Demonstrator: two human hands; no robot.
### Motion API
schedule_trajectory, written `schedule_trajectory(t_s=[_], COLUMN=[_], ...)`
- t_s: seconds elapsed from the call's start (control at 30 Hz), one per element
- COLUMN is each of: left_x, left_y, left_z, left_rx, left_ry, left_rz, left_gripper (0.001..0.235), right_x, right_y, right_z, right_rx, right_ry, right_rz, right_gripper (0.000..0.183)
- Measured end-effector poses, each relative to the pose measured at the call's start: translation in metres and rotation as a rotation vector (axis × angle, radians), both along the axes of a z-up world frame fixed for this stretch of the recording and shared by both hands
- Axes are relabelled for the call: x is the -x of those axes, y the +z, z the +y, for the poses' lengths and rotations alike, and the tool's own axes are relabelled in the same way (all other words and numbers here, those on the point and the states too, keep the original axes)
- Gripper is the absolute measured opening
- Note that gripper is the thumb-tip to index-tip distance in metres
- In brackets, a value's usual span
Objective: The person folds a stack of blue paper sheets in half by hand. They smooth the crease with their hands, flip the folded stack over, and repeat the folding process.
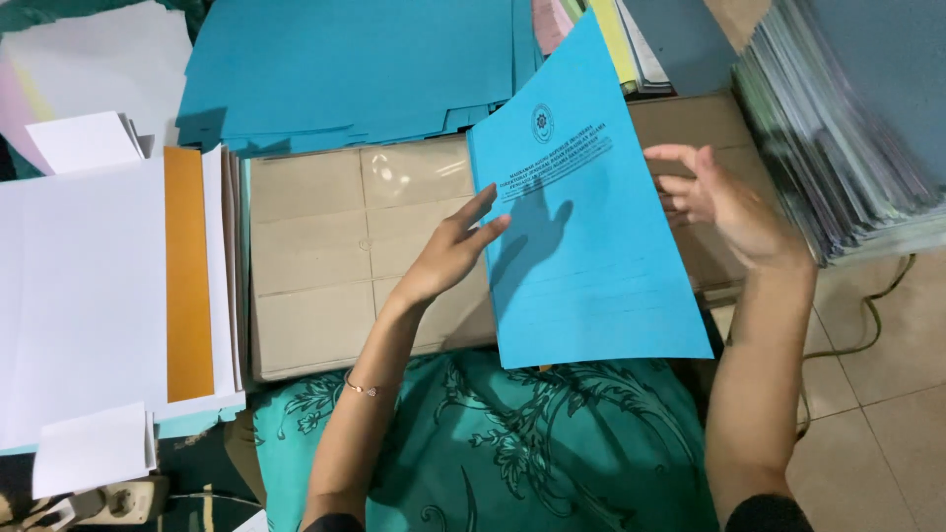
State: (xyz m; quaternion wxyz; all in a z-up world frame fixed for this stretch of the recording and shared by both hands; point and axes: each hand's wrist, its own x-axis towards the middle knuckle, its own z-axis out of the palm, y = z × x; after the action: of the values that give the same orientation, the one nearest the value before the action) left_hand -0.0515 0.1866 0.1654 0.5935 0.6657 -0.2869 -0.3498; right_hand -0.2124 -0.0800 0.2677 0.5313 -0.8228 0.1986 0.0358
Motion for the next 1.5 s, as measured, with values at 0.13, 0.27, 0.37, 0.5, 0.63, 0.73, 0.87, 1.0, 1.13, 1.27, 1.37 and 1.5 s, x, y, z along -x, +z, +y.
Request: schedule_trajectory(t_s=[0.13, 0.27, 0.37, 0.5, 0.63, 0.73, 0.87, 1.0, 1.13, 1.27, 1.37, 1.5], left_x=[0.015, 0.027, 0.025, 0.032, 0.012, 0.001, -0.017, 0.000, 0.024, 0.061, 0.055, 0.027], left_y=[0.047, 0.074, 0.083, 0.102, 0.083, 0.066, 0.003, -0.042, -0.115, -0.145, -0.141, -0.164], left_z=[0.021, 0.048, 0.080, 0.105, 0.136, 0.154, 0.176, 0.155, 0.082, 0.007, -0.024, -0.057], left_rx=[0.094, 0.342, 0.280, 0.094, 0.054, -0.095, -0.383, -0.627, -0.636, -0.565, -0.521, -0.572], left_ry=[0.059, 0.085, 0.103, 0.221, 0.321, 0.420, 0.448, 0.511, 0.386, 0.093, 0.104, 0.206], left_rz=[-0.008, -0.103, -0.123, -0.141, -0.076, -0.033, -0.252, -0.928, -1.052, -1.089, -1.082, -1.132], left_gripper=[0.070, 0.069, 0.070, 0.065, 0.062, 0.064, 0.069, 0.070, 0.082, 0.085, 0.075, 0.071], right_x=[-0.014, -0.032, -0.044, -0.057, -0.061, -0.065, -0.064, -0.061, -0.060, -0.059, -0.059, -0.062], right_y=[-0.029, -0.056, -0.074, -0.099, -0.133, -0.154, -0.185, -0.201, -0.210, -0.214, -0.218, -0.226], right_z=[0.027, 0.078, 0.109, 0.132, 0.124, 0.105, 0.066, 0.057, 0.060, 0.058, 0.057, 0.054], right_rx=[-0.084, -0.217, -0.091, 0.102, 0.232, 0.530, 0.733, 0.835, 0.861, 0.888, 0.882, 0.867], right_ry=[0.124, 0.433, 0.549, 0.611, 0.639, 0.603, 0.461, 0.333, 0.280, 0.257, 0.245, 0.231], right_rz=[-0.199, -0.344, -0.314, -0.156, -0.092, 0.055, 0.014, -0.001, -0.087, -0.176, -0.208, -0.225], right_gripper=[0.101, 0.084, 0.064, 0.062, 0.064, 0.069, 0.069, 0.071, 0.068, 0.066, 0.065, 0.062])
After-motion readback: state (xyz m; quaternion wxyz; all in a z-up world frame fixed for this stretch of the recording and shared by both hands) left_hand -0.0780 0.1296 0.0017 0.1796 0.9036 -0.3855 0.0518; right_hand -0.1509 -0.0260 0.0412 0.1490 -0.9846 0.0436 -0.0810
